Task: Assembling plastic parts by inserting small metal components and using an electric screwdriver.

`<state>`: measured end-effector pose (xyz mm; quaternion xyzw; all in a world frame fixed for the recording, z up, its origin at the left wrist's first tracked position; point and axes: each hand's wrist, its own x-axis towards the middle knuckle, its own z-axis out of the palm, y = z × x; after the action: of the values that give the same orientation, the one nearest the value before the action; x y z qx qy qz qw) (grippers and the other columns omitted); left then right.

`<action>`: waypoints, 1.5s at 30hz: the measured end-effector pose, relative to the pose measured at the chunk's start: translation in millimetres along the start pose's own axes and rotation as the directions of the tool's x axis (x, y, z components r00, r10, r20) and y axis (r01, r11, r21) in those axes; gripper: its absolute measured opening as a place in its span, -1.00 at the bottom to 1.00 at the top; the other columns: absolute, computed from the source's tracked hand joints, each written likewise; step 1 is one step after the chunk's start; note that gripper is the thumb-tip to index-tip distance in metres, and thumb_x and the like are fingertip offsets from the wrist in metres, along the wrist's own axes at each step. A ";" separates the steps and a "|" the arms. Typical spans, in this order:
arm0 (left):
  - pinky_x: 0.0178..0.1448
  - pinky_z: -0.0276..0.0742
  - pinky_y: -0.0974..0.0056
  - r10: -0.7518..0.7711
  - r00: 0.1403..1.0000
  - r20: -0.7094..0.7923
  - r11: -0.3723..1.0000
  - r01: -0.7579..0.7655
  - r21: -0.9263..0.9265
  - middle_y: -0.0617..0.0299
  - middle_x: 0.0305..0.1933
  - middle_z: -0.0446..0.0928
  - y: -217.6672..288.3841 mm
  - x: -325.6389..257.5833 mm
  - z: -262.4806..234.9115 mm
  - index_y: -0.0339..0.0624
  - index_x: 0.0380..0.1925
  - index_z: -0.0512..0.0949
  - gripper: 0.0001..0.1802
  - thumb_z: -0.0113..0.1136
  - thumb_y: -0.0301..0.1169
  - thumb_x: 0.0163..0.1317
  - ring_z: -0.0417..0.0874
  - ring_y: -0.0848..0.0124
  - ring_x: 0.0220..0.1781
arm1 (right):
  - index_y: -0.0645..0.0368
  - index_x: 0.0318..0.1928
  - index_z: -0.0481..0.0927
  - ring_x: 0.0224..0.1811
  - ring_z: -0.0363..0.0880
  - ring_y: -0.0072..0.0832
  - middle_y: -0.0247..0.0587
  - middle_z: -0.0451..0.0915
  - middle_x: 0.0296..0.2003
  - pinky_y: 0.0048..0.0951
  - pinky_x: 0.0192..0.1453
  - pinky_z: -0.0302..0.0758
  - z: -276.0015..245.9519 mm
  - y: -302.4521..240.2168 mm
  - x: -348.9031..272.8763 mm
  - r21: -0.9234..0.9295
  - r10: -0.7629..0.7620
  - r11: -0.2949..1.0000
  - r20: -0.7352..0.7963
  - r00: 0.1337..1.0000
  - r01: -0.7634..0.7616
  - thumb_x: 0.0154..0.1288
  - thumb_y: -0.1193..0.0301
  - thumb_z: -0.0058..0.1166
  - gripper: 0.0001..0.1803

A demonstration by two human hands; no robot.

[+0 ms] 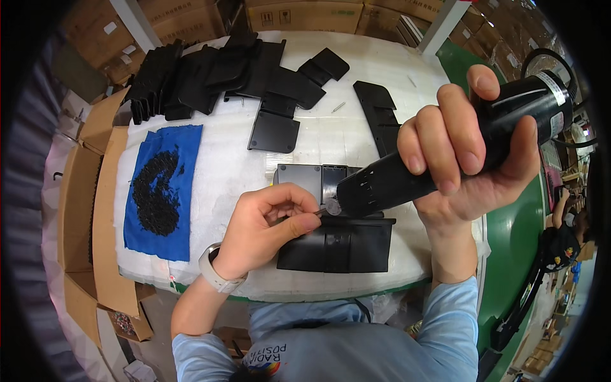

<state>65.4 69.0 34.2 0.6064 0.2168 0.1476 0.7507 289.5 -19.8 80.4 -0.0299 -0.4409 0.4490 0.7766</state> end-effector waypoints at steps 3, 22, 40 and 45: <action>-0.07 0.51 0.51 -0.010 1.000 -0.023 1.000 0.010 -0.010 0.28 -0.23 0.62 -3.6 -1.0 1.5 -0.35 -0.21 0.59 -0.89 0.30 -0.62 0.27 0.58 0.61 -0.21 | 0.15 0.18 0.35 -0.58 0.38 -0.52 -0.40 0.40 -0.49 -0.27 -0.20 0.41 0.6 2.2 -3.0 -0.016 0.012 1.000 0.043 0.999 -0.011 0.49 0.04 -0.06 -0.51; -0.16 0.59 0.50 -0.010 0.997 -0.077 0.998 0.005 -0.061 0.22 -0.25 0.64 -12.5 6.9 -0.4 -0.39 -0.22 0.59 -0.88 0.32 -0.61 0.27 0.63 0.58 -0.31 | 0.17 0.32 0.37 -0.53 0.36 -0.54 -0.42 0.37 -0.48 -0.32 -0.14 0.40 12.3 -1.6 -2.8 -0.222 0.081 0.972 0.022 0.996 -0.074 0.52 -0.04 -0.20 -0.38; -0.15 0.64 0.04 0.450 0.892 0.030 0.093 -0.081 0.992 0.06 -0.23 0.66 -27.6 200.9 -4.2 -0.22 -0.36 0.71 -0.81 0.37 -0.32 0.15 0.71 0.02 -0.24 | 0.29 0.04 0.41 -0.53 0.31 -0.56 -0.39 0.37 -0.50 -0.34 -0.16 0.30 -9.1 -89.9 12.6 -0.268 -0.113 0.958 -0.030 0.993 0.101 0.44 0.25 -0.02 -0.64; -0.29 0.62 0.00 0.540 0.837 0.090 -0.146 -0.012 0.989 0.02 -0.40 0.65 -14.9 177.9 -3.5 -0.21 -0.44 0.64 -0.86 0.30 -0.38 0.21 0.70 -0.01 -0.37 | 0.23 -0.12 0.59 -0.77 0.43 -0.48 -0.39 0.48 -0.66 -0.29 -0.52 0.63 -15.9 -62.9 27.4 -0.480 -0.387 0.834 -0.155 0.909 0.273 0.42 0.14 -0.01 -0.62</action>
<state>216.4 154.8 -7.0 0.9450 0.2464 0.2112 -0.0402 348.7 -31.8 116.6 -0.1858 -0.4312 0.1862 0.8631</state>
